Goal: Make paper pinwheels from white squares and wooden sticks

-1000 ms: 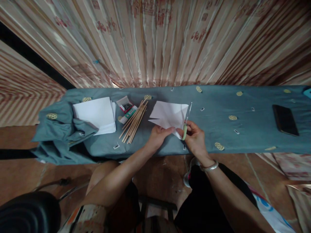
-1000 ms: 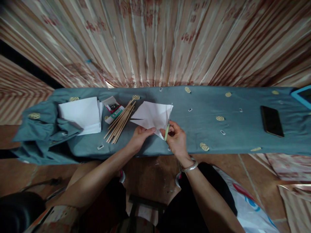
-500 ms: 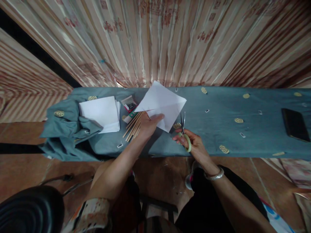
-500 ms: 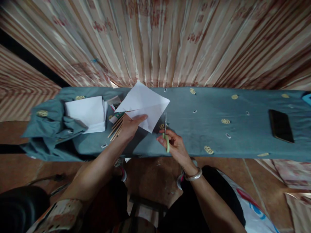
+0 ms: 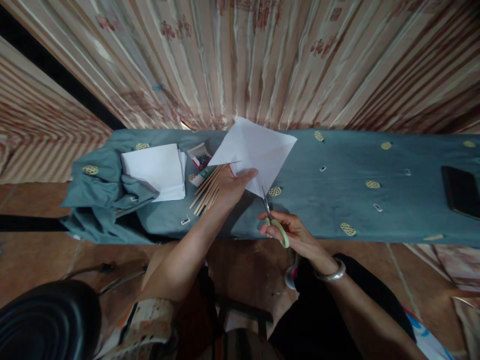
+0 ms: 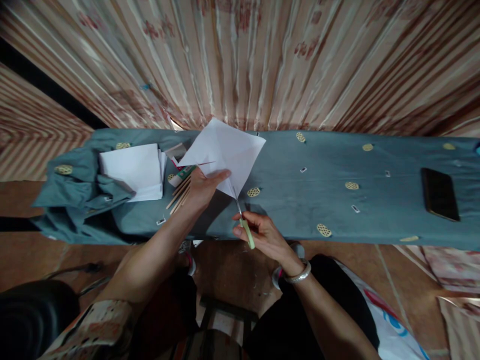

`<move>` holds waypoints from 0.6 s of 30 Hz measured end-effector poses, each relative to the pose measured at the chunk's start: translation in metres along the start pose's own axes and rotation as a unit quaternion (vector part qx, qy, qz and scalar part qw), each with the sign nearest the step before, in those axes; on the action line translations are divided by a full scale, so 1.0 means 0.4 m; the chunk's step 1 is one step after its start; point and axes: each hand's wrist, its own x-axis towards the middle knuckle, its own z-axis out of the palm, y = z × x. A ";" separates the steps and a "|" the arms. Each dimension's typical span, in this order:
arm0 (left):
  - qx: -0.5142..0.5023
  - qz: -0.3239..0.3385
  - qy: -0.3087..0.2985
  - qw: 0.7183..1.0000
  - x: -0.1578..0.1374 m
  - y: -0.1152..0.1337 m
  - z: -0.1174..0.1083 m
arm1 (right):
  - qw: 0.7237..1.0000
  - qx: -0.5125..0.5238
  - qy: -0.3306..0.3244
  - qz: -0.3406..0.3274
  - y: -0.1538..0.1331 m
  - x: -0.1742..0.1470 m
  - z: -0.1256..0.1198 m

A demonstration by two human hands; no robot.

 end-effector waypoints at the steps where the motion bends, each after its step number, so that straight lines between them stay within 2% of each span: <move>1: 0.001 0.001 -0.006 1.000 -0.003 0.002 0.003 | 1.000 0.004 0.002 0.004 0.000 0.001 0.000; 9: 0.014 0.000 -0.018 1.000 -0.013 0.012 0.005 | 1.000 0.013 -0.001 -0.002 0.005 0.007 -0.006; 18: 0.015 -0.007 -0.019 1.000 -0.018 0.018 0.010 | 0.999 0.035 0.007 0.023 -0.001 0.008 -0.003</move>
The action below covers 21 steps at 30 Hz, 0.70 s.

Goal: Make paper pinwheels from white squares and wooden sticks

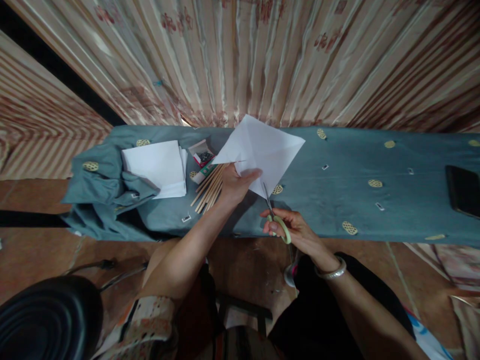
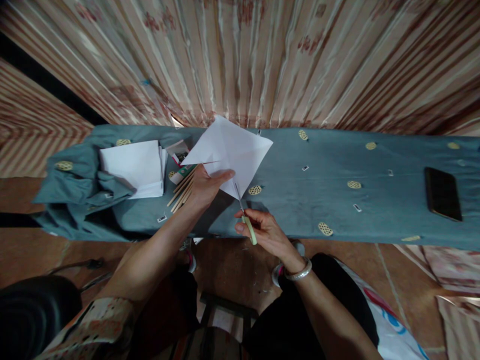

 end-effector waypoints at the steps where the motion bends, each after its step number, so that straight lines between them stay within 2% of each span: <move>1: -0.001 -0.004 0.000 1.000 -0.001 0.001 0.001 | 1.000 0.000 0.000 0.001 0.000 0.000 0.000; 21: -0.013 -0.002 0.003 1.000 0.003 -0.009 -0.007 | 1.000 -0.007 0.012 -0.005 0.013 0.001 0.002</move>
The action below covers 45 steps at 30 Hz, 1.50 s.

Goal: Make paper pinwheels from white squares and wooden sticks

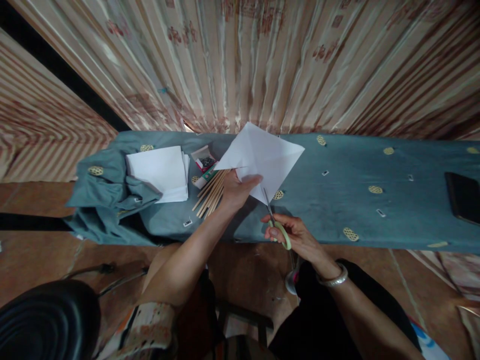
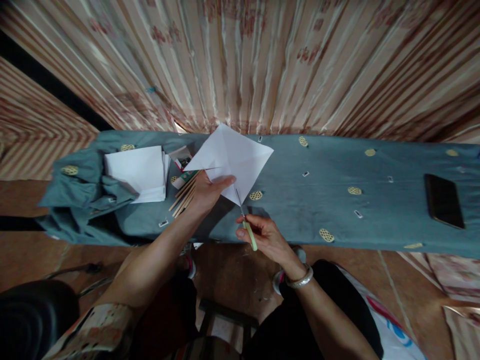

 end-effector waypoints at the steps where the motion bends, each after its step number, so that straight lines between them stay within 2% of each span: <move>1: 0.001 0.002 -0.001 1.000 0.001 -0.002 -0.001 | 1.000 0.001 0.002 0.000 0.000 0.000 0.001; 12: 0.010 0.003 0.005 1.000 0.002 0.006 -0.004 | 0.999 0.031 0.017 0.007 -0.004 0.004 0.009; 19: 0.002 -0.008 -0.005 1.000 0.000 0.008 -0.007 | 0.997 0.070 0.028 0.035 -0.001 0.010 0.013; 27: 0.013 -0.008 -0.009 1.000 0.002 -0.010 -0.005 | 0.998 0.062 0.026 0.020 0.001 0.009 0.010; 33: 0.014 0.005 -0.004 1.000 0.000 -0.004 -0.004 | 0.995 0.085 0.036 0.041 -0.003 0.012 0.013; 42: 0.028 -0.010 0.016 0.999 -0.002 -0.008 -0.005 | 0.990 0.108 0.063 0.067 -0.007 0.015 0.011; 45: 0.033 -0.022 0.004 0.999 -0.003 -0.008 -0.007 | 0.990 0.108 0.065 0.065 -0.004 0.015 0.009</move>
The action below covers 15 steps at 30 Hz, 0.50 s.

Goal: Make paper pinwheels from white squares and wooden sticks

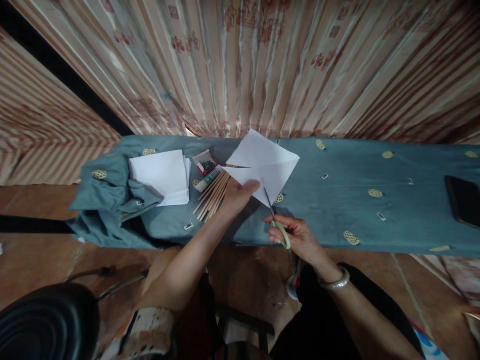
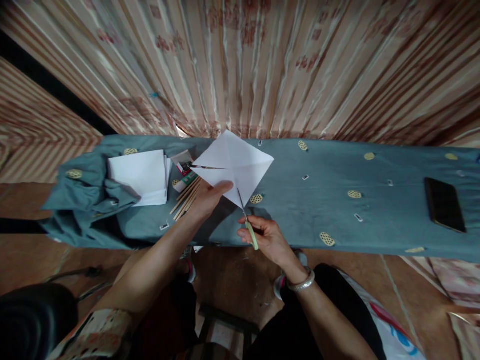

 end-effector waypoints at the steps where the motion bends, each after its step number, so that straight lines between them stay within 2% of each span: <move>1: 0.000 0.000 -0.006 1.000 0.000 0.000 0.000 | 1.000 -0.003 -0.002 -0.001 0.001 0.000 -0.001; 6: -0.023 -0.003 -0.002 1.000 -0.005 -0.003 0.003 | 1.000 -0.021 -0.010 -0.010 -0.004 -0.003 0.000; 15: -0.021 -0.028 -0.035 0.999 -0.020 -0.012 0.006 | 0.999 -0.045 -0.008 -0.023 -0.017 -0.006 -0.004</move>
